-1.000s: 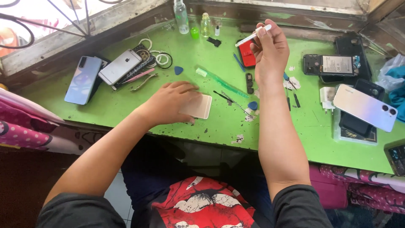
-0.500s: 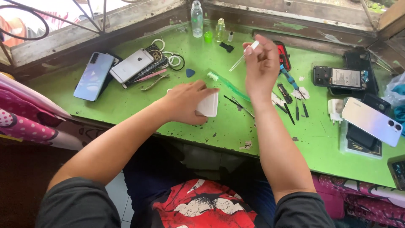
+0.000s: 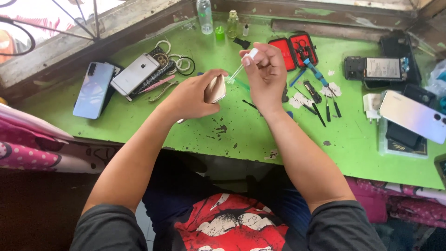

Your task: Cleaning a mobile phone back panel using a toothbrush and cleaning solution on a repair bench.

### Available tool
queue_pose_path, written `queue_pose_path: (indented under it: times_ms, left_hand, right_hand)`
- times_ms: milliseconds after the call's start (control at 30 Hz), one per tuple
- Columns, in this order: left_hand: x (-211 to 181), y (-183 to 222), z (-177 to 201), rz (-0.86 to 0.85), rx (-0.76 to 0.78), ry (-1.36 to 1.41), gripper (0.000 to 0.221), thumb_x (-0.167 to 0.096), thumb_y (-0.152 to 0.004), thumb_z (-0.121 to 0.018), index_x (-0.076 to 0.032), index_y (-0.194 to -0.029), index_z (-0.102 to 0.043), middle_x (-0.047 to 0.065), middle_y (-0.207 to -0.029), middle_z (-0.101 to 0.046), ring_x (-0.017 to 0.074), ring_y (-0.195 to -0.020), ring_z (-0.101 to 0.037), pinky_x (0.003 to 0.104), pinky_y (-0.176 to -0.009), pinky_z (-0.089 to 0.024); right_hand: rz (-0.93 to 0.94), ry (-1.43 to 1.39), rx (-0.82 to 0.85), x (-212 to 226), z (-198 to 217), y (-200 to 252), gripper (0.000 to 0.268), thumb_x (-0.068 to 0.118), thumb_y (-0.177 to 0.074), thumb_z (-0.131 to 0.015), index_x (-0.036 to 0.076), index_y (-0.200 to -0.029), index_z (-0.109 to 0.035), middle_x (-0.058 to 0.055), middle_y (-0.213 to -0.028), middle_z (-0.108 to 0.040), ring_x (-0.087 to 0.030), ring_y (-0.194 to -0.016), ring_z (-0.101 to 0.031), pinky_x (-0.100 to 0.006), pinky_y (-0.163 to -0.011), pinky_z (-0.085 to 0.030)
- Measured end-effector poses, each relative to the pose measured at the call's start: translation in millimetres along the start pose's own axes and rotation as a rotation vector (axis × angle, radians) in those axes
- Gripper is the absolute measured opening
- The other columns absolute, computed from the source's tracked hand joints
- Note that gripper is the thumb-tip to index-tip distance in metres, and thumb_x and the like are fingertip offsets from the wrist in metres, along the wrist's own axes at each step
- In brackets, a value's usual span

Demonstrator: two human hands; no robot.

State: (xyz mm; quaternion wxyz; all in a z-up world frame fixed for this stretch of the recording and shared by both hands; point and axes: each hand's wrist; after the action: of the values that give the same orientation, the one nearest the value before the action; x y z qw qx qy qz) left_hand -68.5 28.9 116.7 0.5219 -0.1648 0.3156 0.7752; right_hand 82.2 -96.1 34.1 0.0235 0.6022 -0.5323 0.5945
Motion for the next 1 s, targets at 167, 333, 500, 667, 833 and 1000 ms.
queue_pose_path:
  times_ms: [167,333,500,667,833,1000]
  left_hand:
    - [0.0,-2.5,-0.5,-0.005,-0.021,0.015,0.075,-0.023,-0.075,-0.065,-0.027,-0.146,-0.043,0.011,-0.1,-0.063,0.0246,-0.073,-0.057,0.038,-0.063,-0.042]
    - [4.1,-6.2,-3.6,-0.012,-0.052,-0.01,0.076,-0.026,-0.072,-0.065,-0.028,-0.145,-0.045,0.012,-0.098,-0.064,0.0274,-0.075,-0.057,0.04,-0.066,-0.042]
    - [5.0,-5.1,-3.7,-0.033,-0.044,-0.031,0.075,-0.025,-0.074,-0.066,-0.027,-0.146,-0.043,0.011,-0.101,-0.065,0.0266,-0.077,-0.058,0.04,-0.066,-0.043]
    - [7.8,-5.4,-5.9,-0.061,-0.057,-0.032,0.076,-0.026,-0.073,-0.066,-0.026,-0.146,-0.044,0.011,-0.099,-0.066,0.0256,-0.076,-0.058,0.039,-0.067,-0.044]
    - [10.2,-6.5,-8.4,-0.062,-0.069,-0.045,0.076,-0.027,-0.073,-0.068,-0.028,-0.145,-0.044,0.011,-0.101,-0.066,0.0266,-0.077,-0.06,0.04,-0.066,-0.045]
    - [16.2,-9.3,-13.2,-0.096,-0.089,-0.067,0.077,-0.028,-0.072,-0.069,-0.026,-0.145,-0.044,0.01,-0.099,-0.067,0.0269,-0.075,-0.06,0.04,-0.066,-0.044]
  right_hand:
    - [-0.074,-0.018,0.019,2.2,-0.5,2.7,0.028,0.001,-0.104,-0.068,0.011,-0.128,-0.057,-0.008,-0.096,-0.071,-0.026,-0.109,-0.073,-0.04,-0.101,-0.06]
    - [-0.095,-0.019,0.05,1.5,-1.4,4.9,0.027,0.006,-0.105,-0.069,0.011,-0.128,-0.056,-0.008,-0.094,-0.069,-0.028,-0.112,-0.074,-0.04,-0.1,-0.06]
    - [-0.079,-0.017,0.046,5.5,-1.9,2.4,0.025,0.004,-0.105,-0.068,0.012,-0.125,-0.056,-0.007,-0.095,-0.064,-0.028,-0.11,-0.073,-0.04,-0.1,-0.061]
    - [-0.081,-0.008,0.066,7.3,-1.3,3.2,0.025,0.005,-0.106,-0.068,0.013,-0.126,-0.058,-0.006,-0.093,-0.063,-0.026,-0.11,-0.073,-0.039,-0.102,-0.062]
    - [-0.083,0.039,0.066,9.1,-1.7,2.9,0.026,0.002,-0.105,-0.069,0.013,-0.125,-0.059,-0.007,-0.099,-0.07,-0.023,-0.11,-0.074,-0.035,-0.1,-0.062]
    - [-0.073,0.037,0.07,7.9,-1.3,3.5,0.027,0.003,-0.105,-0.07,0.013,-0.127,-0.058,-0.005,-0.095,-0.066,-0.024,-0.111,-0.074,-0.036,-0.098,-0.062]
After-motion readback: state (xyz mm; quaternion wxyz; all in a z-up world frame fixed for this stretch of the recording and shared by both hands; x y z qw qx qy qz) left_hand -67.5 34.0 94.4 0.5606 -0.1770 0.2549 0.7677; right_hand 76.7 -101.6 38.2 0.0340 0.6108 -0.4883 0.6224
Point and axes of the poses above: each hand's wrist, its own y-axis away from the middle knuckle, its own z-axis out of the back of the hand, x = y × z
